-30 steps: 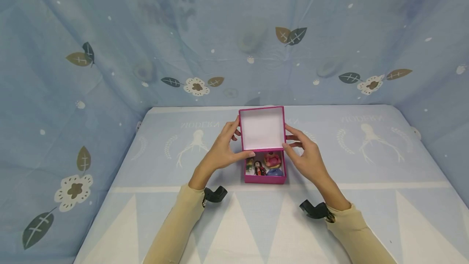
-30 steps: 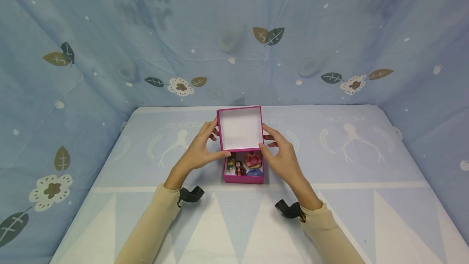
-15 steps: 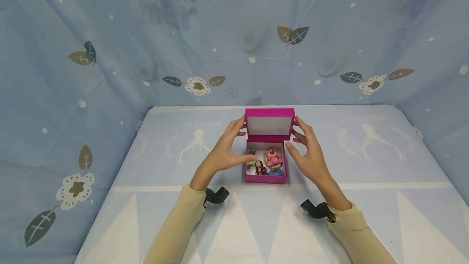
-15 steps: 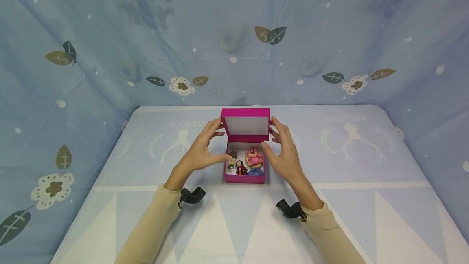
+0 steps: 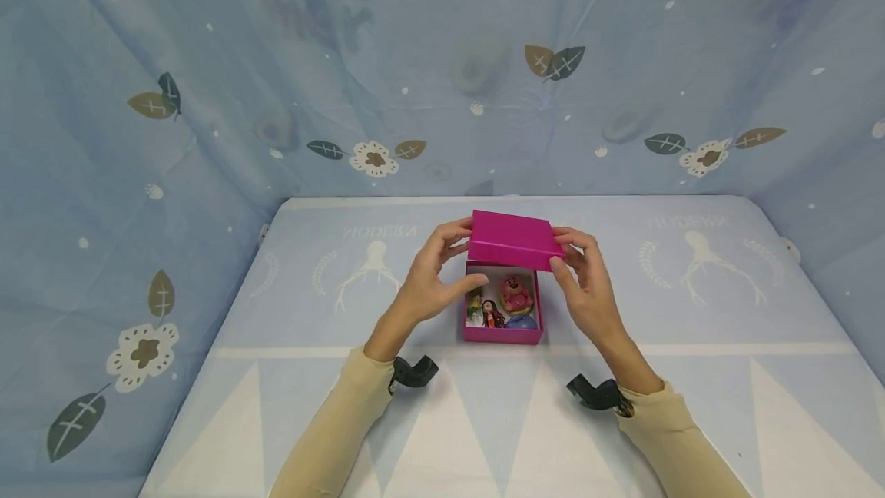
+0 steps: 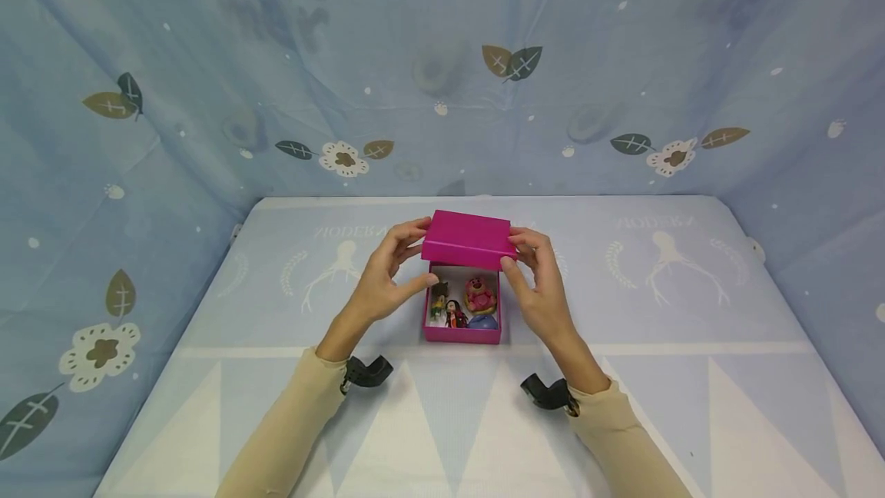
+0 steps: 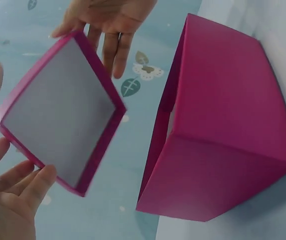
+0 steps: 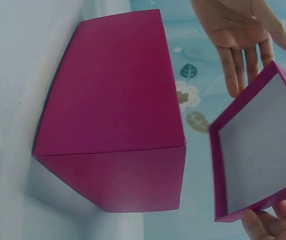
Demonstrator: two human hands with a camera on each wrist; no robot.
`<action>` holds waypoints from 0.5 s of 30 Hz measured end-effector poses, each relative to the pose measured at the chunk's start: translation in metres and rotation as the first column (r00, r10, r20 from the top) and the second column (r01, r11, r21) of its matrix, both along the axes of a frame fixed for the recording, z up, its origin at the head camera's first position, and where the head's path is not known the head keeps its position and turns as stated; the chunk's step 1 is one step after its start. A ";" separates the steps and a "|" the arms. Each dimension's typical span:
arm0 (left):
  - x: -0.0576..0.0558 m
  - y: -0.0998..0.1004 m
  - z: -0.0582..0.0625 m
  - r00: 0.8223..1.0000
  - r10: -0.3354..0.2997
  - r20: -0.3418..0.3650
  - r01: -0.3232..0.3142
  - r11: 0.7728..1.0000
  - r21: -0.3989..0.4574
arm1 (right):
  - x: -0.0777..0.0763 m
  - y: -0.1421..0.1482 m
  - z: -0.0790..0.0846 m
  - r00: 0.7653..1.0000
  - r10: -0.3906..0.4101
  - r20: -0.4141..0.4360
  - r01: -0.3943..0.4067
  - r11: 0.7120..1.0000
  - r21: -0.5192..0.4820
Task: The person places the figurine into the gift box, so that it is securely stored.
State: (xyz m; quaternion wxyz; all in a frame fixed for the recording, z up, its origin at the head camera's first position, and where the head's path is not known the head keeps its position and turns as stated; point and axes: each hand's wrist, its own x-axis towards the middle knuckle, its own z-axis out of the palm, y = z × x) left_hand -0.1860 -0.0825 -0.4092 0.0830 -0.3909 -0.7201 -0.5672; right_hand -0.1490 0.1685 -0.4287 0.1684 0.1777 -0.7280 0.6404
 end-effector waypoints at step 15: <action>-0.006 0.004 -0.014 0.985 0.124 -0.123 -0.133 0.989 -0.070 | -0.003 -0.001 -0.001 0.999 -0.022 -0.044 0.027 0.993 0.114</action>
